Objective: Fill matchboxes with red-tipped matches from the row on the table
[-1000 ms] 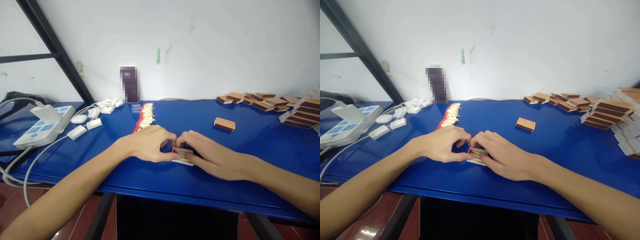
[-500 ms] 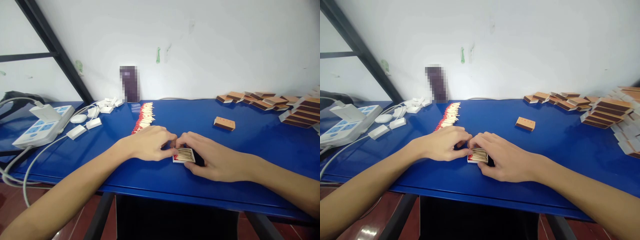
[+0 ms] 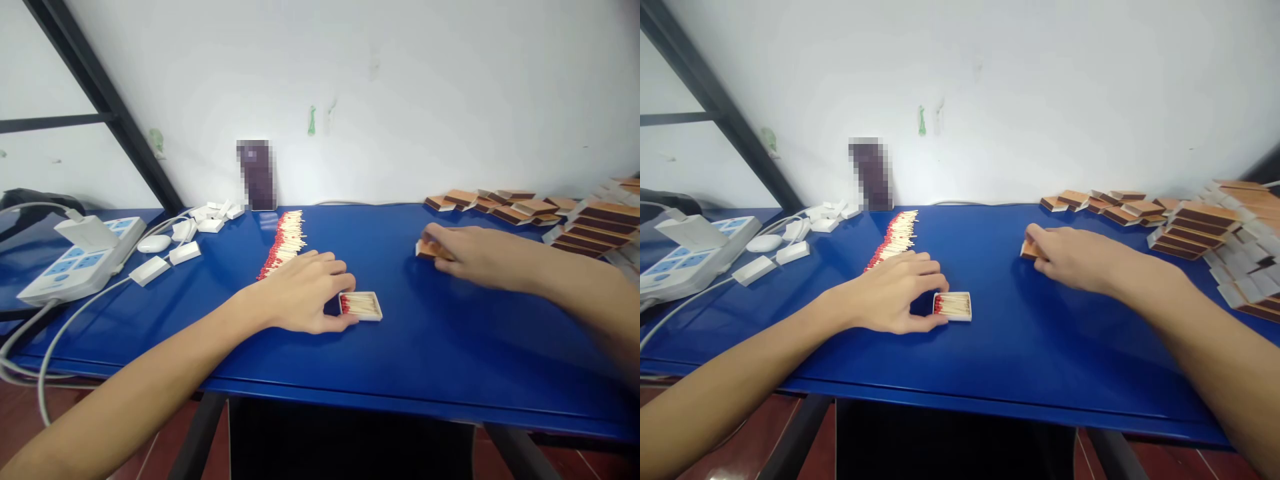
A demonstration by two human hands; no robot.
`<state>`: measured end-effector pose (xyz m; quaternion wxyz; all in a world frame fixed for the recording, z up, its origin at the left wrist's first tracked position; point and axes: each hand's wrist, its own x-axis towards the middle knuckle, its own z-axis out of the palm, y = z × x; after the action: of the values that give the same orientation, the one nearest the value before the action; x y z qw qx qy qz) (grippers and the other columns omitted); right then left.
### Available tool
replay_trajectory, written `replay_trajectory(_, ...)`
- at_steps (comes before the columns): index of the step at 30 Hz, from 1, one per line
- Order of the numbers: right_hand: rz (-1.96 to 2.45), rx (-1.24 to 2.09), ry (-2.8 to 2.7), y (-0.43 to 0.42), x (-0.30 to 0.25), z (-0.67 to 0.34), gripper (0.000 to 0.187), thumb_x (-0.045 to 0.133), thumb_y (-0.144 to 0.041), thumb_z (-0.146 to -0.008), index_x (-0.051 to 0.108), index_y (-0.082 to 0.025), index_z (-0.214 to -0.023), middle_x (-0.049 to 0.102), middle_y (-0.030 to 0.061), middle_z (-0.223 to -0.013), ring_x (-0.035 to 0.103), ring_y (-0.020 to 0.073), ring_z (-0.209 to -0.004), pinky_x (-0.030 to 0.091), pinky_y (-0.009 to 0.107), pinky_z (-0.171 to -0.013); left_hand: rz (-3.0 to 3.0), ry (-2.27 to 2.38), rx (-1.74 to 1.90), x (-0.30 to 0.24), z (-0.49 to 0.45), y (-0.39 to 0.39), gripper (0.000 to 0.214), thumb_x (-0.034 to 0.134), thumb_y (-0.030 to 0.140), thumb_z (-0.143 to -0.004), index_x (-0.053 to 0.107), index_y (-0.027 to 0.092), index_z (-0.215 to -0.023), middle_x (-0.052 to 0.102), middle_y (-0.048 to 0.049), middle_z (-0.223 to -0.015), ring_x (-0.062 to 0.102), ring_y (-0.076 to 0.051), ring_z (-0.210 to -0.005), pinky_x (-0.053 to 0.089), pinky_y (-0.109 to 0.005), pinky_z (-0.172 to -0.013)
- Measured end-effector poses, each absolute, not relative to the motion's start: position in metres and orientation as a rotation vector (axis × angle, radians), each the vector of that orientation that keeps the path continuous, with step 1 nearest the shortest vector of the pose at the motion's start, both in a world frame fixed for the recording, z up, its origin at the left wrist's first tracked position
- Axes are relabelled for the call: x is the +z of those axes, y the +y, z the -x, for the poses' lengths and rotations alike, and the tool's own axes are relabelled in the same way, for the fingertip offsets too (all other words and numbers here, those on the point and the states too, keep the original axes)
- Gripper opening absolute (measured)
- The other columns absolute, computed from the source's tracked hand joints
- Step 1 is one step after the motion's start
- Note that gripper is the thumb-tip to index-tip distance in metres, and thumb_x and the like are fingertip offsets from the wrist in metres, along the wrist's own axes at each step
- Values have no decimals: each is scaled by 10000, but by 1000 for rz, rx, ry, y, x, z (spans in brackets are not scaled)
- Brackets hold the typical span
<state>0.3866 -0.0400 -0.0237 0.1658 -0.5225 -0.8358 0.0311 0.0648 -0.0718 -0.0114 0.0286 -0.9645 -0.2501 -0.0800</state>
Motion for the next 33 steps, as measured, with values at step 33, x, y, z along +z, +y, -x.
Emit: replay_trajectory(33,1185,471,-2664,-72,-10,-316,400,629,-558,-826,670,-250,-1077,643,33,-950,567,212,-844,434,348,-738,3200,-1071,-293,-9,-64,-67,306,665,468,-851,664,170,-920,653,6,-730,557,-166,-746,368,-275,-660)
